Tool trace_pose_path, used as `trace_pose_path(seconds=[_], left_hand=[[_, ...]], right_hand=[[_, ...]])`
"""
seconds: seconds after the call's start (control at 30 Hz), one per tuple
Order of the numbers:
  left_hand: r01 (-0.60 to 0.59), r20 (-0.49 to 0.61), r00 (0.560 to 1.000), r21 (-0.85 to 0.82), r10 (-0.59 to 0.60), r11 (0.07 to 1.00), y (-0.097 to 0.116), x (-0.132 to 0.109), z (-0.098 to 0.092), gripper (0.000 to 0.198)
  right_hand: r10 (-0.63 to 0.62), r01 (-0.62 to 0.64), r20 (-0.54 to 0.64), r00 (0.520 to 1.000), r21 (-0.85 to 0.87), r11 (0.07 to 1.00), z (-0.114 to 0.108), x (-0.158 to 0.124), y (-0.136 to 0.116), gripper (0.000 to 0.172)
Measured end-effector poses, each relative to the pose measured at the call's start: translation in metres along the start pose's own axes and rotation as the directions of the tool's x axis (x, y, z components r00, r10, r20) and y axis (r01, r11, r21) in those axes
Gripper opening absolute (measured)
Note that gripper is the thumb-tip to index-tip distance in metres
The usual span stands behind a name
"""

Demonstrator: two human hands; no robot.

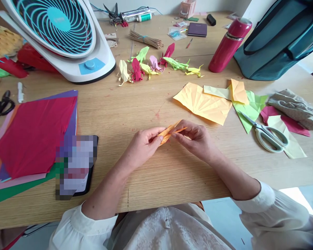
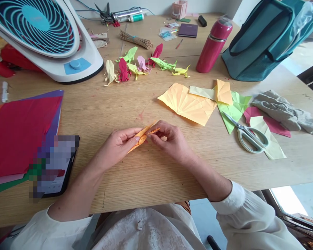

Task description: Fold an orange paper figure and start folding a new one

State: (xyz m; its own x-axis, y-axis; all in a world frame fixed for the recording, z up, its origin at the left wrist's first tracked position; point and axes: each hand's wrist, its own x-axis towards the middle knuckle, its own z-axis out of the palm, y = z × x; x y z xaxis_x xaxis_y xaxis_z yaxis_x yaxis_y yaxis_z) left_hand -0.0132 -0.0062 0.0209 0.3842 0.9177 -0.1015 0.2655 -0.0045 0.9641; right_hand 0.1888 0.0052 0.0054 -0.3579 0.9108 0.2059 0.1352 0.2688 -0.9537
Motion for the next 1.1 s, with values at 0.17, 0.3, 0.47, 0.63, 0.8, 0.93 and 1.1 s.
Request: trace_pose_path(seconds=[0.17,0.3,0.47,0.63,0.8,0.93,1.1], left_hand=[[-0.019,-0.029,0.999,-0.129,0.016,0.991,-0.002,-0.001,0.006,0.024],[-0.051,-0.087,0.995,-0.146,0.038,0.988,-0.003,0.001,0.007,0.010],[-0.016,-0.102,0.995,-0.229,-0.008,0.973,0.002,0.001,0.011,0.009],[-0.022,-0.142,0.990,-0.231,-0.012,0.973,-0.003,0.002,0.016,0.013],[-0.009,-0.121,0.992,-0.254,-0.022,0.967,-0.009,0.002,0.015,0.017],[-0.013,-0.121,0.992,-0.298,-0.024,0.955,-0.008,0.003,0.014,0.017],[0.026,-0.086,0.994,-0.392,-0.064,0.919,-0.003,0.002,0.013,0.016]], right_hand=[[0.046,-0.046,-0.017,0.999,-0.007,0.999,0.000,-0.001,0.000,0.018],[0.060,-0.060,-0.006,0.998,-0.035,0.998,0.000,-0.001,-0.002,0.015],[0.065,-0.065,-0.019,0.998,-0.021,0.998,0.000,-0.002,-0.003,0.014],[0.058,-0.058,-0.013,0.998,0.003,0.998,0.002,-0.002,-0.001,0.014],[0.019,-0.019,0.001,1.000,0.041,0.999,0.001,-0.002,0.002,0.017],[-0.040,0.039,0.019,0.999,0.039,0.998,-0.001,-0.001,0.003,0.018],[-0.167,0.168,0.021,0.986,-0.059,0.984,-0.006,0.000,0.003,0.014]])
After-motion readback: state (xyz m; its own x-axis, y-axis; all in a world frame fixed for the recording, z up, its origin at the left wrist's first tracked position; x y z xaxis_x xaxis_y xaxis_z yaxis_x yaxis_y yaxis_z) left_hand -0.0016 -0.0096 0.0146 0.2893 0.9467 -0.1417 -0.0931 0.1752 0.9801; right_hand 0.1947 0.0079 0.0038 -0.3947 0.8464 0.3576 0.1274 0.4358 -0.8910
